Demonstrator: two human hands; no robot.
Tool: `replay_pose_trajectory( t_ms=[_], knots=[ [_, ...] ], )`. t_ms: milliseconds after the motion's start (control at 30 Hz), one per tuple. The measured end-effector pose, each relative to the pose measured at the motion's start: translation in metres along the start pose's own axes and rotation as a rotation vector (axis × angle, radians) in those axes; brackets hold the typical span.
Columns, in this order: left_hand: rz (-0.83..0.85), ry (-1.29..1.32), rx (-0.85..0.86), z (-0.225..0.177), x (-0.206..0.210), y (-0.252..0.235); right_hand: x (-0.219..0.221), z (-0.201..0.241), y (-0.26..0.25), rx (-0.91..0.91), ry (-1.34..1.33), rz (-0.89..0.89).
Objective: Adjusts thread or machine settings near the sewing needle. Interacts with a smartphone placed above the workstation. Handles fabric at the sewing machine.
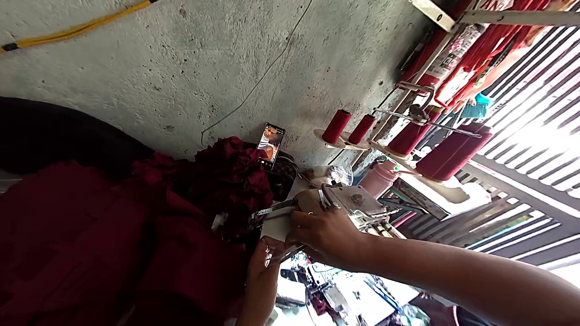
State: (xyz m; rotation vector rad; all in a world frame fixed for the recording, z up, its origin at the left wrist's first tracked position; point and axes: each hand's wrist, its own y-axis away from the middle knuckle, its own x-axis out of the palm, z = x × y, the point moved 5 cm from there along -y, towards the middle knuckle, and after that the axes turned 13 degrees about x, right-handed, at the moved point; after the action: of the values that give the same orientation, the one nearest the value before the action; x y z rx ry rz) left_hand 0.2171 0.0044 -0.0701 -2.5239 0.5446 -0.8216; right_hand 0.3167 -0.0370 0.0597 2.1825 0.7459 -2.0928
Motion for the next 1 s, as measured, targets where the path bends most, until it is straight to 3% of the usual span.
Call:
replay_pose_trajectory(
  t_ms=[433, 567, 700, 800, 1000],
  knots=[
    [-0.105, 0.014, 0.076, -0.003, 0.000, 0.001, 0.005, -0.002, 0.003, 0.161, -0.085, 0.188],
    [-0.070, 0.001, 0.054, -0.002, -0.001, 0.001, 0.001, -0.007, -0.006, 0.200, -0.189, 0.140],
    [-0.016, -0.018, 0.051, 0.000, -0.001, 0.001, -0.020, -0.073, -0.057, 0.531, -0.270, 0.151],
    [-0.008, -0.018, 0.048, -0.001, 0.000, 0.001, -0.002, -0.135, -0.092, 0.770, -0.269, 0.254],
    [0.028, -0.030, 0.012, -0.003, 0.001, 0.001, 0.057, -0.189, -0.124, 0.878, -0.245, 0.339]
  ],
)
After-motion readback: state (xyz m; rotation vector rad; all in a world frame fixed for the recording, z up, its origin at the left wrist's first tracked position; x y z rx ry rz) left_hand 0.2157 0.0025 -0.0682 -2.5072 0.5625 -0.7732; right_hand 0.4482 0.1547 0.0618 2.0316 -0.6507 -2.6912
